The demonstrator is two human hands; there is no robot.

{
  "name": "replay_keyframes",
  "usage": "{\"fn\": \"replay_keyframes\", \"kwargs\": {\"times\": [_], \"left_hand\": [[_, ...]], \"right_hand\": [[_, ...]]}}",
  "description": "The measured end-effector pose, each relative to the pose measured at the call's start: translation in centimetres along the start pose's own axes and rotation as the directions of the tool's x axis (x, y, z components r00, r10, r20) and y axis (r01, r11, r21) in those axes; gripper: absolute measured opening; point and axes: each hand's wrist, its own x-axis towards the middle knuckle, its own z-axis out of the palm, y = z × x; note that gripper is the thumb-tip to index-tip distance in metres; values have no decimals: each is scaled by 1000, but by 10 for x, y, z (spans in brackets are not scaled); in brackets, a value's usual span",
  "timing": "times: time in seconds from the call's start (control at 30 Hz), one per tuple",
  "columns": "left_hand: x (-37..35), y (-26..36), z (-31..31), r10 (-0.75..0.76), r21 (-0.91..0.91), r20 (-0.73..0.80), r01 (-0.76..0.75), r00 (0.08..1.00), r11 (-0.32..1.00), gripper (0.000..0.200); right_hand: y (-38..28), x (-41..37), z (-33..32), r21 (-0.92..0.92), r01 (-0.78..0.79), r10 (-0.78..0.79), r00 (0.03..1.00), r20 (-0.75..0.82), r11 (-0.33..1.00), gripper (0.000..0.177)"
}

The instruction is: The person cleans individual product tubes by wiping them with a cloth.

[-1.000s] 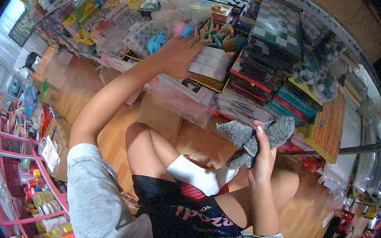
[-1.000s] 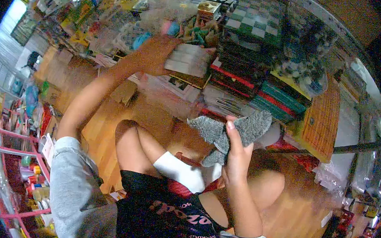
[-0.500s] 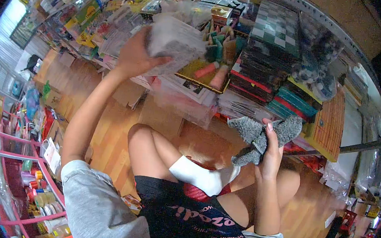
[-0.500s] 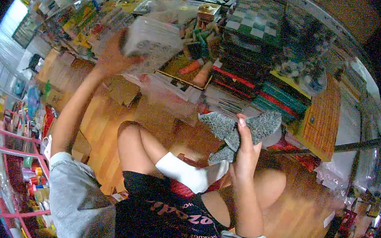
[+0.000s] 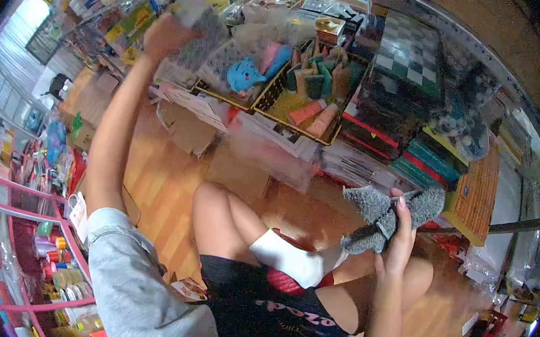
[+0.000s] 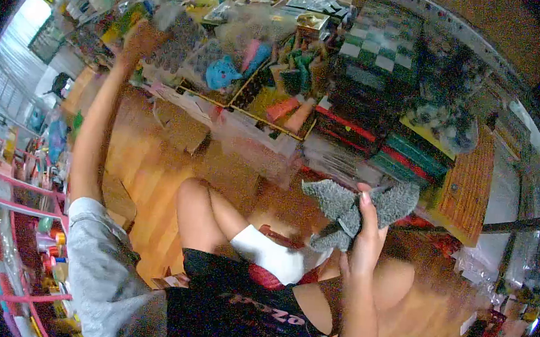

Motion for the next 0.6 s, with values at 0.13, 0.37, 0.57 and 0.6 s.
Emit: {"fn": "replay_keyframes", "kwargs": {"times": [0.13,0.37,0.57,0.6], "left_hand": [[-7,47,-19,-167,-113,-30,162,986,980,72],[51,9,30,-1,-18,-62,0,998,1000,65],[52,-23,12,-346,-861,338,436,875,262,53],[48,-21,10,-349,-861,337,436,875,262,53]], "right_hand": [[-2,2,1,28,23,-23,1000,-3,999,32],[-5,1,5,33,-13,13,1000,7,999,30],[-1,4,-3,16,-15,15,1000,-21,1000,31],[-1,5,-5,16,-18,19,999,-32,1000,31]]}}
